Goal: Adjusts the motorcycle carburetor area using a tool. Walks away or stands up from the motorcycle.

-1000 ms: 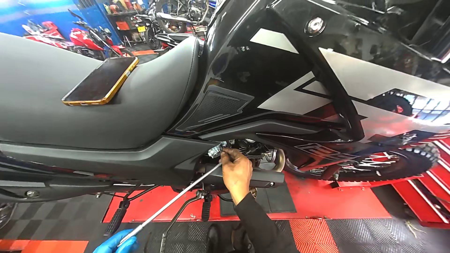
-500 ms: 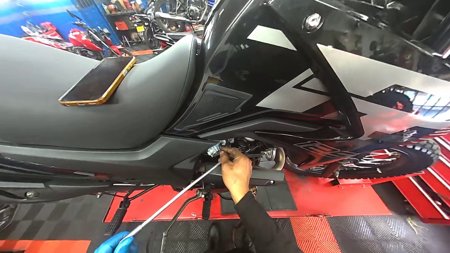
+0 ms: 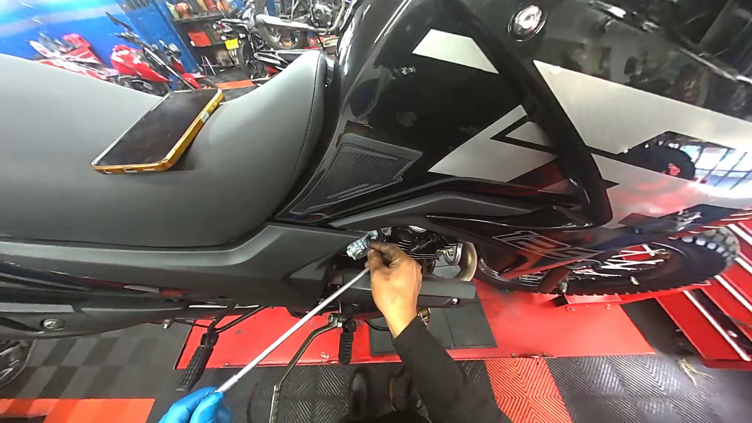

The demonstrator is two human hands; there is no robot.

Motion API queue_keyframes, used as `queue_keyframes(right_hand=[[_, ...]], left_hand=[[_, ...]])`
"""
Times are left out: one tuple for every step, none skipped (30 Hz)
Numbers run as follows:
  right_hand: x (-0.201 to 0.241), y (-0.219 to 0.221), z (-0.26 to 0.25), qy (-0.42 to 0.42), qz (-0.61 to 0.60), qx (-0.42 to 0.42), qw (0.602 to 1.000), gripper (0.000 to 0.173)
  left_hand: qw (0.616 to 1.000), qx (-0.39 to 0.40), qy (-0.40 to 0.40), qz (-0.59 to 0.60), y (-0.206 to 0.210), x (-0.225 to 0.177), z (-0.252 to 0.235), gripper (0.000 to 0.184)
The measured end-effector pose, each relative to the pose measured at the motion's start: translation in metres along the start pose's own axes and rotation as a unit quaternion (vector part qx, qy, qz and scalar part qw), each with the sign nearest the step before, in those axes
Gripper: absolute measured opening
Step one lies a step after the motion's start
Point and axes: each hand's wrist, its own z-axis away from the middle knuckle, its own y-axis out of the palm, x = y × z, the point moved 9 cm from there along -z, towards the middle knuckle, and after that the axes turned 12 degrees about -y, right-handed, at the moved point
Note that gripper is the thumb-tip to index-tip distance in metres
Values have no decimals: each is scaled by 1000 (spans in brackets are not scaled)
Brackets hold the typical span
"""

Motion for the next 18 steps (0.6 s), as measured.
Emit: queue_keyframes(right_hand=[[0, 0, 0, 0, -1, 0, 1000, 14], [0, 0, 0, 0, -1, 1, 1000, 14], [0, 0, 0, 0, 0, 1, 1000, 14], [0, 0, 0, -1, 1, 0, 1000, 15], [0, 0, 0, -1, 2, -1, 1000, 15], [0, 0, 0, -1, 2, -2, 1000, 14], [0, 0, 0, -2, 2, -2, 1000, 14], [0, 0, 0, -1, 0, -2, 1000, 14], [0, 0, 0, 0, -2, -2, 1000, 14], [0, 0, 0, 1, -4, -2, 1000, 14], [0, 0, 0, 1, -3, -1, 1000, 14], [0, 0, 0, 1, -3, -1, 1000, 14], [0, 0, 0, 0, -4, -2, 1000, 14], [0, 0, 0, 0, -4, -3, 1000, 14], [0, 0, 0, 0, -4, -5, 1000, 14], [0, 0, 0, -1, -4, -6, 1000, 14], [-1, 0, 0, 0, -3, -6, 1000, 14], [-1, 0, 0, 0, -3, -7, 1000, 14]], left_hand=[[1000, 0, -2, -2, 0, -1, 0, 34], [1000, -1, -4, -4, 0, -2, 0, 34], [1000, -4, -4, -6, 0, -3, -1, 35], [1000, -6, -5, -5, 0, -3, -1, 35], [1000, -7, -5, -4, 0, -3, -1, 35], [1000, -8, -5, -2, 0, -2, -1, 35], [1000, -7, -5, -1, 0, -2, -1, 35], [1000, -4, -5, -1, 0, -2, 0, 35], [1000, 1, -5, 1, 0, -1, 0, 35], [1000, 3, -5, 2, 0, -1, 0, 35], [1000, 3, -4, 2, 1, -2, 0, 35], [1000, 3, -3, 1, 1, -2, 0, 35], [1000, 2, -3, -1, 1, -2, 0, 35], [1000, 2, -3, -2, 0, -3, 0, 35], [1000, 3, -3, -1, 0, -3, 0, 35], [1000, 4, -4, 0, 1, -3, 0, 35], [1000, 4, -6, 1, 1, -2, 0, 35], [1000, 6, -7, 5, 1, -2, -1, 34]])
